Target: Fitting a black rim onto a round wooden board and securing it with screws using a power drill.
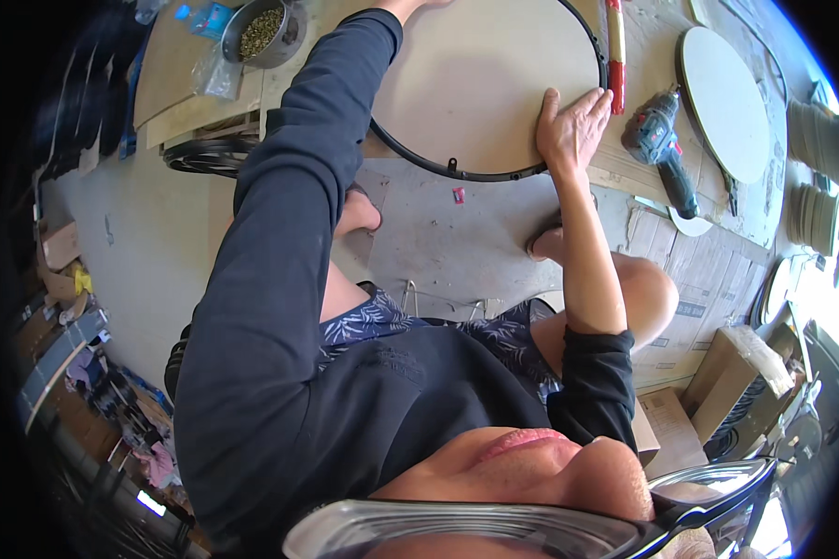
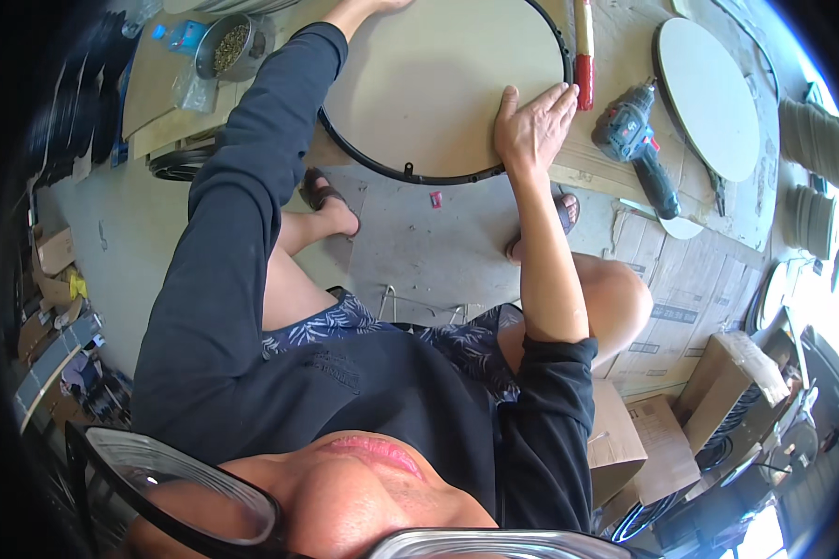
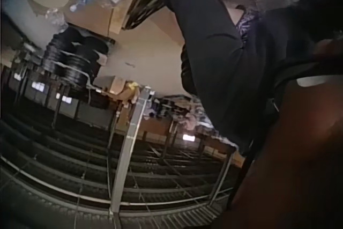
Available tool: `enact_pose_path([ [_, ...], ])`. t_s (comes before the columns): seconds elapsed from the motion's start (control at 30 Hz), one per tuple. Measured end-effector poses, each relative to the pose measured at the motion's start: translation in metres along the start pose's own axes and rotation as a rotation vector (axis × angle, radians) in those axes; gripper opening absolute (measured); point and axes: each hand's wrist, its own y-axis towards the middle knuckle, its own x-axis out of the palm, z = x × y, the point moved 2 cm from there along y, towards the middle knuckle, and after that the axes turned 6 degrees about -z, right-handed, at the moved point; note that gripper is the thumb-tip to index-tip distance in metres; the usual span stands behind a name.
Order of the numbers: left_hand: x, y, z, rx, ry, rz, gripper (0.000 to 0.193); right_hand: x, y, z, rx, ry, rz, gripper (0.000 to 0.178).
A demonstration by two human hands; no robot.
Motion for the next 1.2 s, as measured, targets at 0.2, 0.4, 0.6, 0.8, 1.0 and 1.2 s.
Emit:
enact_pose_path([
  [0.2,-0.004,-0.003,0.002,0.082,-0.029,-0.022,0.078,-0.005,-0.003,0.012,-0.013,0.026,0.015,0.091],
  [0.4,0.0,0.01,-0.08,0.14,-0.311,0.151,0.059,-0.037,0.006,0.013,0.247,0.54,-0.231,0.092],
  [0.6,-0.009,-0.036,-0.161,0.146,-0.493,0.163,0.03,-0.063,0.02,0.067,0.17,0.546,0.036,0.032],
  [0.8,0.015,-0.107,-0.175,-0.089,-0.582,-0.061,0.031,-0.069,0.045,0.076,-0.122,-0.053,-0.355,0.031],
  [1.0,-0.026,-0.144,-0.255,-0.116,-0.504,0.348,0.026,-0.122,0.071,0.125,-0.06,-0.262,-0.351,0.056],
  [1.2,-0.078,-0.118,-0.29,-0.123,-0.349,0.519,0.029,-0.122,0.066,0.201,0.052,-0.16,-0.511,0.107],
])
